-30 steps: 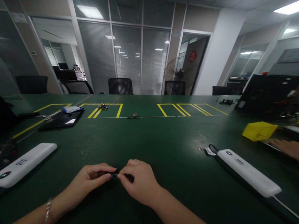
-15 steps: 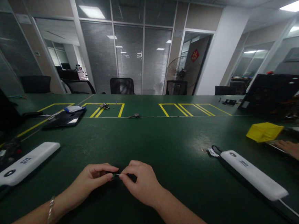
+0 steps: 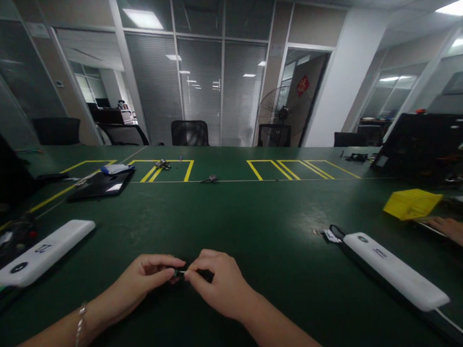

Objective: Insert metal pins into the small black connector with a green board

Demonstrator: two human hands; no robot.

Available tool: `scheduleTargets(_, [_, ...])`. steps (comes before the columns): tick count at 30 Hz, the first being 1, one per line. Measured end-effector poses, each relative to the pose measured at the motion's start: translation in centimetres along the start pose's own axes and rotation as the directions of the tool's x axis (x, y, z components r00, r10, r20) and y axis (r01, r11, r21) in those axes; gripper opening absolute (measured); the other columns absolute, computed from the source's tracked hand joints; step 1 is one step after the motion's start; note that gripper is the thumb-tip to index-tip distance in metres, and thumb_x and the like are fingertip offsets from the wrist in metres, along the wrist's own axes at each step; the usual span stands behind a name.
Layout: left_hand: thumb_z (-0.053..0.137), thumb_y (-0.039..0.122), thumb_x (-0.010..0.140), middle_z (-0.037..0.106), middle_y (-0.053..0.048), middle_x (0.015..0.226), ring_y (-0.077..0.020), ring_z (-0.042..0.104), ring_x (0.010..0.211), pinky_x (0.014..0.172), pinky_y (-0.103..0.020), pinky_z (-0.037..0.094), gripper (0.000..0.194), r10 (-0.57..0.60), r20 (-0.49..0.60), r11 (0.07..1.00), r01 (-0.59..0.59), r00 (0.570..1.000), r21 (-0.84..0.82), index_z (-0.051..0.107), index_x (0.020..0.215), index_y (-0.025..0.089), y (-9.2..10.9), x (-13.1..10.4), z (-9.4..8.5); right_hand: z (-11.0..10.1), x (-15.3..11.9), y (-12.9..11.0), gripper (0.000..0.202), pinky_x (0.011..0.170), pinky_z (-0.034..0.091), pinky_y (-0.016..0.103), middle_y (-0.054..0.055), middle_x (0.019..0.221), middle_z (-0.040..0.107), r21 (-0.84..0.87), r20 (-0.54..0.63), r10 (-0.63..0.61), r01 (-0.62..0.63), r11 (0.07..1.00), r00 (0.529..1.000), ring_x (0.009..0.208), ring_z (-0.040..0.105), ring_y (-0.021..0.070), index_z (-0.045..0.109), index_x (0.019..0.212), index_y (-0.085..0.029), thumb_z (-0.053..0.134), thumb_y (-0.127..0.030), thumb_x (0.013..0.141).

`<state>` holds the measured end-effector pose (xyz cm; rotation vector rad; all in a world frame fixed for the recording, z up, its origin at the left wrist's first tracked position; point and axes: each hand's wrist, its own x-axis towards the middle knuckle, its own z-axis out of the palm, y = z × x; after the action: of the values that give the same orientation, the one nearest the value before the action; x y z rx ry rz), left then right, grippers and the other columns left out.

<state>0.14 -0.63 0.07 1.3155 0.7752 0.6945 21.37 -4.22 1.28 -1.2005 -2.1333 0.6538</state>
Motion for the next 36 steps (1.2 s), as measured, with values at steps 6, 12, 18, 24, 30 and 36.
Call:
scheduleTargets(6, [0.069,0.024,0.081,0.072,-0.004,0.096,-0.0184,0.063,0.089,0.084,-0.032,0.046,0.024,-0.005,-0.038,1.0,0.005,0.999,-0.001,0.069,0.103,0.018,0.17,-0.12,0.49,-0.03,0.05,-0.25,0.021,0.066,0.041,0.024,0.001,0.081,0.065,-0.026,-0.02,0.028,-0.029,0.999,0.999,0.072,0.059,0.0132,0.072,0.087,-0.021,0.053,-0.026,0.094])
scheduleTargets(12, [0.072,0.022,0.077,0.063,0.0,0.089,-0.0182,0.065,0.087,0.086,-0.036,0.048,0.034,0.07,-0.121,0.986,-0.087,0.99,-0.144,0.053,0.105,0.021,0.33,0.15,0.85,0.02,0.15,-0.05,0.021,0.065,0.041,0.025,0.001,0.081,0.064,-0.029,-0.065,0.057,-0.059,0.998,0.996,0.072,0.058,0.0135,0.072,0.089,-0.021,0.052,-0.026,0.094])
scheduleTargets(18, [0.073,0.025,0.076,0.063,0.0,0.089,-0.0183,0.061,0.087,0.08,-0.03,0.048,0.022,0.085,-0.215,0.995,-0.074,0.973,0.061,0.056,0.087,0.019,0.72,0.11,0.69,-0.13,0.17,-0.17,0.021,0.065,0.042,0.026,0.002,0.082,0.064,-0.011,-0.088,0.073,-0.075,0.997,0.993,0.074,0.059,0.0141,0.072,0.09,-0.021,0.052,-0.026,0.095])
scheduleTargets(24, [0.066,0.025,0.081,0.065,-0.002,0.098,-0.0199,0.06,0.095,0.087,-0.032,0.047,0.019,0.139,-0.209,0.98,-0.104,0.968,0.169,0.062,0.099,0.02,0.77,0.09,0.28,-0.01,0.14,-0.15,0.02,0.067,0.043,0.025,0.001,0.086,0.064,0.015,-0.058,0.069,-0.068,0.998,0.996,0.076,0.059,0.0141,0.07,0.091,-0.021,0.052,-0.026,0.095])
scheduleTargets(30, [0.058,0.029,0.087,0.065,-0.006,0.103,-0.0219,0.06,0.091,0.084,-0.035,0.047,0.031,0.252,-0.112,0.825,-0.153,0.961,0.543,0.063,0.118,0.023,0.6,0.04,0.06,0.13,0.12,0.22,0.02,0.068,0.043,0.026,0.002,0.085,0.064,-0.008,-0.065,0.045,-0.045,0.999,0.997,0.076,0.059,0.0144,0.071,0.091,-0.021,0.051,-0.025,0.095])
scheduleTargets(36, [0.053,0.025,0.09,0.066,-0.005,0.108,-0.022,0.061,0.097,0.088,-0.034,0.047,0.036,0.317,0.005,0.705,-0.239,0.949,0.667,0.06,0.125,0.031,0.81,-0.31,0.25,0.08,0.16,0.06,0.022,0.065,0.042,0.025,0.001,0.083,0.063,-0.067,-0.05,0.056,-0.059,0.996,0.997,0.074,0.058,0.0142,0.07,0.091,-0.021,0.049,-0.026,0.096])
